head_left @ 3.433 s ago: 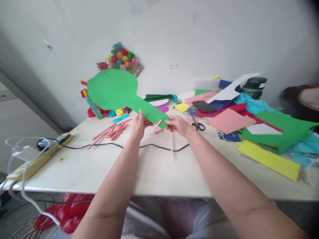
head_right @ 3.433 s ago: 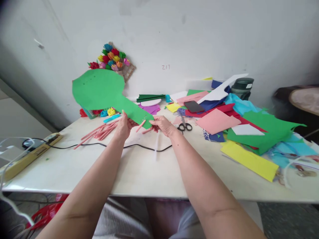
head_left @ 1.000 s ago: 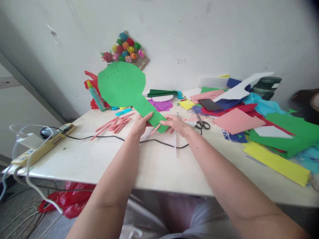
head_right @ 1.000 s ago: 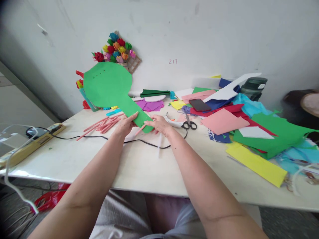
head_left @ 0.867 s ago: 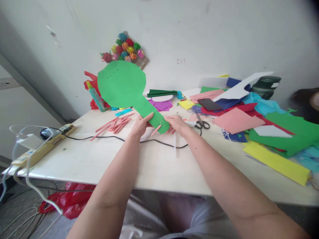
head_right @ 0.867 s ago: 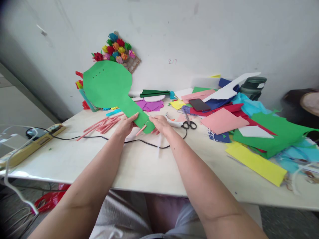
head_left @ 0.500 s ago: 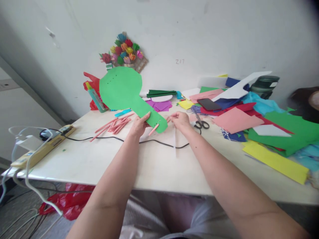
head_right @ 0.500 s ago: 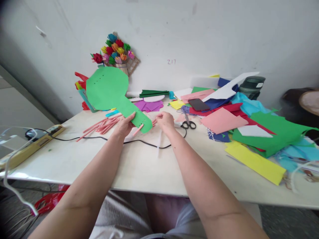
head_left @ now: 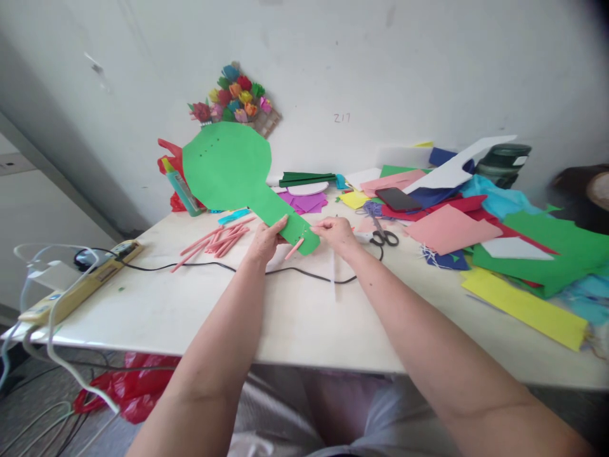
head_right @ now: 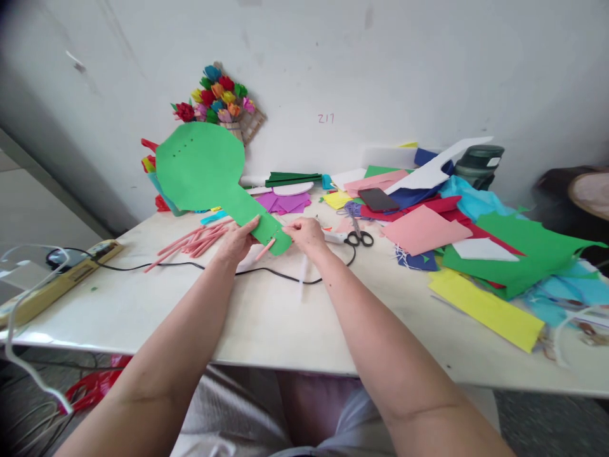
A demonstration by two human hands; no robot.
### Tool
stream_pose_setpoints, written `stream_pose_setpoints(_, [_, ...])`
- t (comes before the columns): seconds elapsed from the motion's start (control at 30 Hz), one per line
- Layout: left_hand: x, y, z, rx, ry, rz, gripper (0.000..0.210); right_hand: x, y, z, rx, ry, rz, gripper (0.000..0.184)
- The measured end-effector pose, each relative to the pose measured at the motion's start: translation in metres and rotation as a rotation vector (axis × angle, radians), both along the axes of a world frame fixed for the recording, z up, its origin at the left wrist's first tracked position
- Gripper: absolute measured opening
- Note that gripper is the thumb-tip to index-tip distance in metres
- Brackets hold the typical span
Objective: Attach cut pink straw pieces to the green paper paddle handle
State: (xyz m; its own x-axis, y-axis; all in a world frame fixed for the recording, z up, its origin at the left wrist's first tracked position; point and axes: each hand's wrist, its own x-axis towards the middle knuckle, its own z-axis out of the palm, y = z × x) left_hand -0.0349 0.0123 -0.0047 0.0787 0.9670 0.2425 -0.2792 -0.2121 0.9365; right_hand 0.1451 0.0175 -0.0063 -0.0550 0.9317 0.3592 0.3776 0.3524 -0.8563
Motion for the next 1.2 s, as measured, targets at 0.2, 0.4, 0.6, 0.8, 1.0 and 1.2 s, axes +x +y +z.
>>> stream_pose_setpoints(0.2, [0.001,0.0,0.0,-0.003,-0.002,-0.009,0.039,-0.004,-0.001,0.001,0.037,0.04,0.003,0.01])
stream_pose_setpoints(0.4, [0.001,0.001,-0.002,-0.01,-0.022,0.004,0.037,-0.005,0.001,-0.001,0.002,0.029,-0.008,0.011])
stream_pose_setpoints(0.6, [0.001,0.003,-0.003,-0.02,-0.042,0.009,0.036,-0.007,-0.002,-0.001,0.149,-0.127,-0.096,0.008])
stream_pose_setpoints(0.8, [0.001,0.005,-0.005,-0.031,-0.063,0.004,0.036,-0.009,-0.013,0.004,0.403,-0.331,-0.128,0.011])
stream_pose_setpoints(1.0, [0.001,0.006,-0.006,-0.054,-0.079,-0.002,0.033,-0.009,-0.019,0.003,0.541,-0.537,-0.155,0.018])
stream_pose_setpoints(1.2, [0.001,0.004,-0.005,-0.06,-0.1,-0.006,0.03,-0.01,-0.02,0.002,0.49,-0.561,-0.233,0.018])
